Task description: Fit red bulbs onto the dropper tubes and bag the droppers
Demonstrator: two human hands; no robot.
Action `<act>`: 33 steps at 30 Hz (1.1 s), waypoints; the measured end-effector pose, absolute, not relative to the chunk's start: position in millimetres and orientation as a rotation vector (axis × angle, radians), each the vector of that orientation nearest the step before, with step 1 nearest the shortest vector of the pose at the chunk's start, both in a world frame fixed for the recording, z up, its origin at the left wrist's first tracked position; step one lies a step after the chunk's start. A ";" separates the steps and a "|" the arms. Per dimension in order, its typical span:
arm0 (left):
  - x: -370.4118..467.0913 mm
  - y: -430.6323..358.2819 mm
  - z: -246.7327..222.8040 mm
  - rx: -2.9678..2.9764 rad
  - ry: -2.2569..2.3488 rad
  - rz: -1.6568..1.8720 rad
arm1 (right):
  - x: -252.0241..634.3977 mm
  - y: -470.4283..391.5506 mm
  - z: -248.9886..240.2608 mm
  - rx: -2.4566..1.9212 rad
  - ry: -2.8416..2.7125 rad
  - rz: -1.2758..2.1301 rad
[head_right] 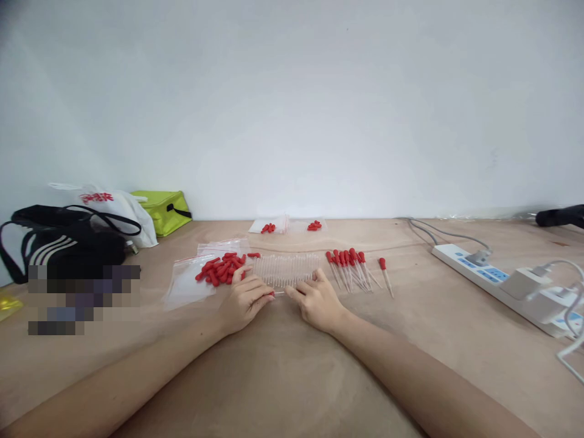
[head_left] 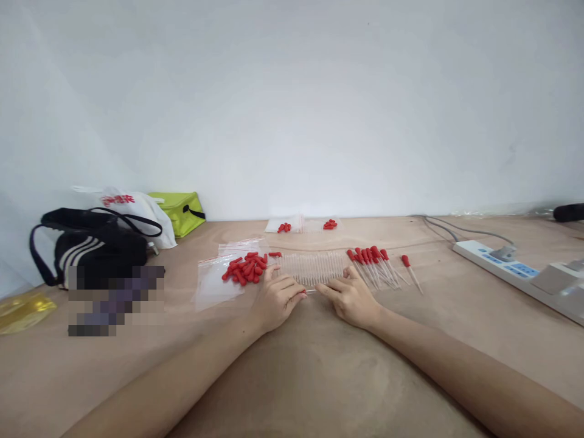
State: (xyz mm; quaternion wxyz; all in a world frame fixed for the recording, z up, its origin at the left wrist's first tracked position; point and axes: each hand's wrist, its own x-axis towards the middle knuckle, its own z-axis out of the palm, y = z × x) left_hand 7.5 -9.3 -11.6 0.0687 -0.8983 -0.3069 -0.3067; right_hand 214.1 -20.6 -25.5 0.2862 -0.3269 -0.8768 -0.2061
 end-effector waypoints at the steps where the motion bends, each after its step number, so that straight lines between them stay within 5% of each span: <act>1: 7.5 -8.8 -11.3 -2.702 -0.903 -0.908 | 213.5 -21.6 -25.2 -0.865 -2.340 -0.573; 16: 6.9 -2.3 -7.1 -2.879 -0.884 -1.148 | 211.2 -20.8 -20.4 -1.043 -2.292 0.228; 33: 7.4 -7.8 -7.4 -2.811 -0.853 -0.982 | 211.6 -18.1 -19.0 -1.036 -2.439 -0.115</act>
